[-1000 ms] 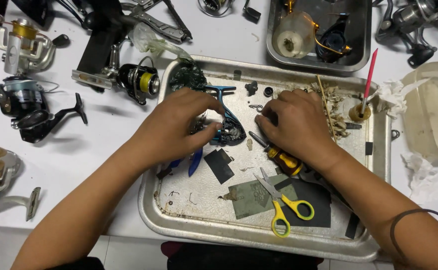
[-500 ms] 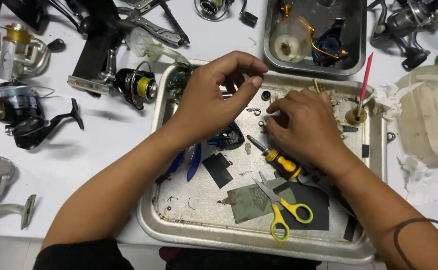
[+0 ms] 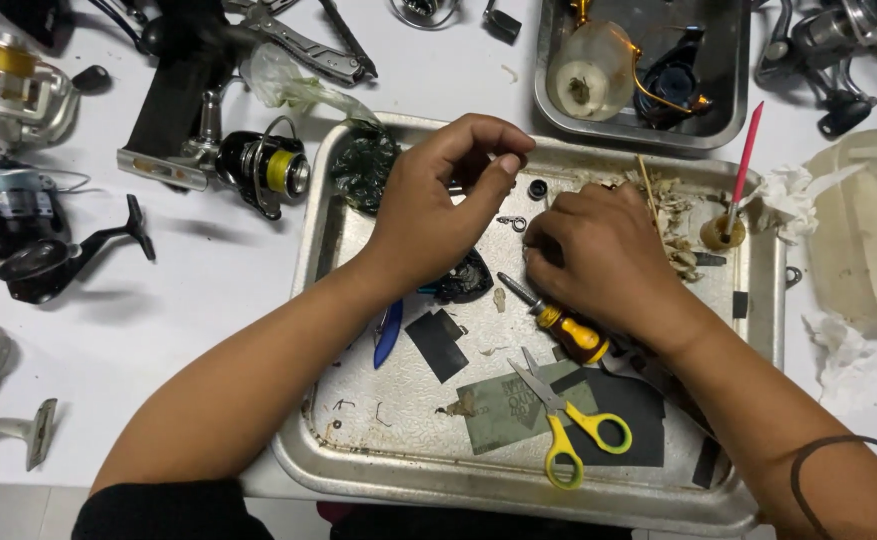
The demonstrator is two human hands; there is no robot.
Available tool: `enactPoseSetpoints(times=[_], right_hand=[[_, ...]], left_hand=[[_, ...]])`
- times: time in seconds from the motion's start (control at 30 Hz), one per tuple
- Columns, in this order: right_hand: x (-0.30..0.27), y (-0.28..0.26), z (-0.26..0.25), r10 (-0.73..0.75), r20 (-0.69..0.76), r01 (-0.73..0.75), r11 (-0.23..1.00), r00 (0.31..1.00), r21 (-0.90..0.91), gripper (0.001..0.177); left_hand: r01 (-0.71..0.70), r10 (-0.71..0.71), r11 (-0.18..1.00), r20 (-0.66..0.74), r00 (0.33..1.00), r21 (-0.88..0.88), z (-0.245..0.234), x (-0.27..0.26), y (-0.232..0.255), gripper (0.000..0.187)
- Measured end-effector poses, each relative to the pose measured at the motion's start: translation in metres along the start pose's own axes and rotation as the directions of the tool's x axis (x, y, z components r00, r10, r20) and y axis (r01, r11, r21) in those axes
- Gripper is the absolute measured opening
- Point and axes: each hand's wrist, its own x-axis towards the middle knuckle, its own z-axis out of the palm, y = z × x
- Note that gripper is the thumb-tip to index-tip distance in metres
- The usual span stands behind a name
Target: The person cleans a disassembled fishing reel using a wooden stick and a green liquid. They dip the stick into a container of liquid and apply it to the reel's handle and internal components. The person also pours the green liquid into a small container and uses a cloth to wipe the parts.
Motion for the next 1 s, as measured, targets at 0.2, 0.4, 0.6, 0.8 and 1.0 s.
enactPoseSetpoints(times=[0.2, 0.4, 0.6, 0.8, 1.0], right_hand=[[-0.004, 0.012, -0.004, 0.037, -0.115, -0.006, 0.967, 0.993, 0.253, 0.01], [-0.016, -0.009, -0.04, 0.308, -0.346, -0.02, 0.771, 0.886, 0.636, 0.007], [-0.02, -0.006, -0.031, 0.311, -0.378, 0.009, 0.761, 0.872, 0.649, 0.007], [-0.017, -0.01, -0.037, -0.063, -0.639, 0.309, 0.909, 0.767, 0.281, 0.005], [-0.019, -0.01, -0.038, -0.271, -0.643, 0.361, 0.933, 0.716, 0.009, 0.006]], left_hand=[[0.113, -0.113, 0.991, 0.001, 0.994, -0.066, 0.001, -0.001, -0.004, 0.015], [0.017, -0.027, 0.998, 0.185, 0.982, 0.056, 0.009, -0.005, -0.003, 0.026], [0.049, -0.054, 0.998, 0.211, 0.976, 0.028, 0.011, -0.009, 0.003, 0.024], [0.144, -0.12, 0.985, 0.224, 0.967, -0.094, 0.011, -0.009, 0.004, 0.024], [0.157, -0.124, 0.978, 0.222, 0.967, -0.138, 0.013, -0.01, -0.005, 0.024]])
